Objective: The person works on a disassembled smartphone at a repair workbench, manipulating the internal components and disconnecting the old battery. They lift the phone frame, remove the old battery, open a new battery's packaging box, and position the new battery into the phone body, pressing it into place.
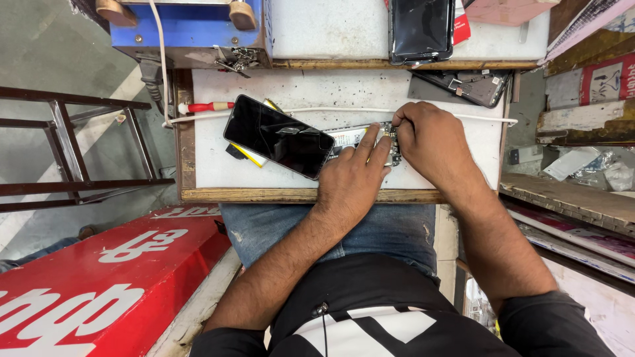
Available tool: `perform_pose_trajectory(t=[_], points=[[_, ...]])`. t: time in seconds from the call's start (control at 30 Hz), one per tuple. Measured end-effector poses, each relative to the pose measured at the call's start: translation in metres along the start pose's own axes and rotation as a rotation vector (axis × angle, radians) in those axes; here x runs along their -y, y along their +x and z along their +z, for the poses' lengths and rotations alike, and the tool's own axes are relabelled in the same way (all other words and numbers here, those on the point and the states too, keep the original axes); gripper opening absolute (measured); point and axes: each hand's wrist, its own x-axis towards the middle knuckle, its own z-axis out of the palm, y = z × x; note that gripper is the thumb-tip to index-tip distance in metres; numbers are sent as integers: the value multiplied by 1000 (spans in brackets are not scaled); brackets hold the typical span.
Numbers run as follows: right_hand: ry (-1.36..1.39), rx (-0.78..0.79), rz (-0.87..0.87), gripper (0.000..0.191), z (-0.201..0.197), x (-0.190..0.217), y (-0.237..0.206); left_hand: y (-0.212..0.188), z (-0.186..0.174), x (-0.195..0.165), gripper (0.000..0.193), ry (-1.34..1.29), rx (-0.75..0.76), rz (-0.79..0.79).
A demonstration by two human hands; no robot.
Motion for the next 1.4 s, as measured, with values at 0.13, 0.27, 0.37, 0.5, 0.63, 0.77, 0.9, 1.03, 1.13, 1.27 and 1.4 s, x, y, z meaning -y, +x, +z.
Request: perform_pose_trajectory(t=[0.13, 0.27, 0.37, 0.5, 0.63, 0.77, 0.9, 1.03, 1.13, 1.27, 1.4], points=[[43, 46, 43, 16, -4, 3, 4, -1, 0, 1, 58, -27, -11, -2], [112, 107, 196, 20, -9, 3, 4, -3, 2, 2, 56, -18, -32, 13], [240, 164, 311, 21, -11, -2, 4, -4, 5, 2, 54, -12, -56, 19], [419, 179, 299, 18, -10, -12, 7, -3, 8, 1, 54, 9, -70, 26], [446, 209, 348, 19, -8, -16, 10, -5, 9, 1, 51, 44, -153, 48], [320, 197, 303, 18, -7, -16, 4, -7, 12, 3, 48, 63, -182, 68], [295, 136, 161, 18, -5, -15, -1, -5, 14, 1, 49, 67, -171, 50], [248, 114, 91, 28, -3, -13, -3, -5, 13, 1, 47, 69, -183, 39], [264, 146, 116, 25, -2, -16, -2, -5, 13, -1, 45, 69, -183, 41], [365, 212, 207, 27, -5, -20, 3, -4, 12, -2, 43, 85, -170, 64], [470, 257, 266, 24, -6, -23, 5, -6, 12, -1, 41, 90, -221, 82]])
